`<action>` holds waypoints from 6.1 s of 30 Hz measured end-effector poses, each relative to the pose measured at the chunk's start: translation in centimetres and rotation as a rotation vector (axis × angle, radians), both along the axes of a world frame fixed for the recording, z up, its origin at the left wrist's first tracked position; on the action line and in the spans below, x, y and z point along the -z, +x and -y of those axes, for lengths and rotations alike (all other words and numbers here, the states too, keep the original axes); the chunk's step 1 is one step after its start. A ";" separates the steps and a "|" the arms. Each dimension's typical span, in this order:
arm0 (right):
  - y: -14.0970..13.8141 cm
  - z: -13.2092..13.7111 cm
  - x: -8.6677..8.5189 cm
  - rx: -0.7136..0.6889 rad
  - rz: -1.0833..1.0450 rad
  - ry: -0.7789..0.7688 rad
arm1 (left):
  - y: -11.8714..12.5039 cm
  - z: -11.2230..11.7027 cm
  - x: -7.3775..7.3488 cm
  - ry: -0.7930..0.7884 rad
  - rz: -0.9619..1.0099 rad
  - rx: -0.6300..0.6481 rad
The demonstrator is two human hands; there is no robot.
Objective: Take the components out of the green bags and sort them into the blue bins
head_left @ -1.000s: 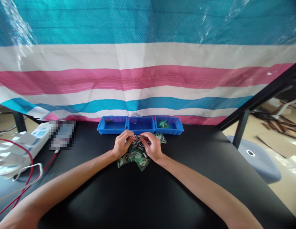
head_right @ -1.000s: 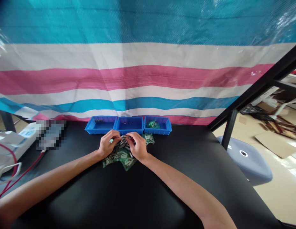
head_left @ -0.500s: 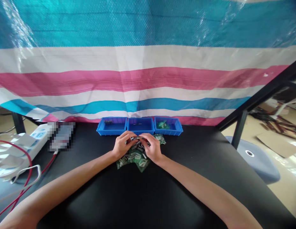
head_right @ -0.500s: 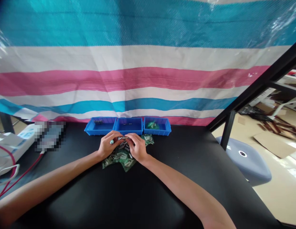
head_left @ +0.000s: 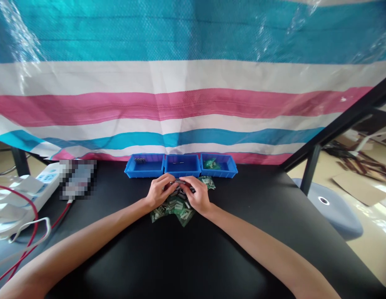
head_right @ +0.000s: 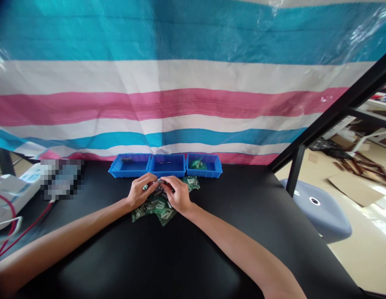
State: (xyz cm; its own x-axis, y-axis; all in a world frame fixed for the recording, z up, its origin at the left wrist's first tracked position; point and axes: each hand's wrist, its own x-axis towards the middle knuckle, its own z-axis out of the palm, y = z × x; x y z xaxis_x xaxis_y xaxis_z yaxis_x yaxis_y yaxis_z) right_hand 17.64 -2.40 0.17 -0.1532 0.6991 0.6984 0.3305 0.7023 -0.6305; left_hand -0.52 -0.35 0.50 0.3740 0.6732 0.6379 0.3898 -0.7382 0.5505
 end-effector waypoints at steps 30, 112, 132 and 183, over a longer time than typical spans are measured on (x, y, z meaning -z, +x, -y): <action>0.0 -0.1 0.0 0.049 -0.015 -0.068 | -0.1 0.2 1.0 -0.102 0.223 -0.010; 0.1 -0.2 0.0 0.028 0.023 -0.037 | 0.0 0.0 0.3 0.104 0.048 -0.028; -0.1 -0.2 -0.3 0.026 0.021 -0.108 | -0.6 0.4 0.8 0.016 0.074 -0.111; -0.1 -0.3 0.5 0.012 0.130 -0.077 | 0.0 0.0 0.1 0.098 0.073 -0.047</action>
State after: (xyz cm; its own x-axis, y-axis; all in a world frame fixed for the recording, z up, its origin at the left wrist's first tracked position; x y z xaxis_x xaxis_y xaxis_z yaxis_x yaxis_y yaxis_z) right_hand 17.58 -2.06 -0.32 -0.2302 0.7519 0.6178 0.4209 0.6493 -0.6334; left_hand -0.52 -0.36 0.35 0.2938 0.6219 0.7259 0.3865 -0.7718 0.5048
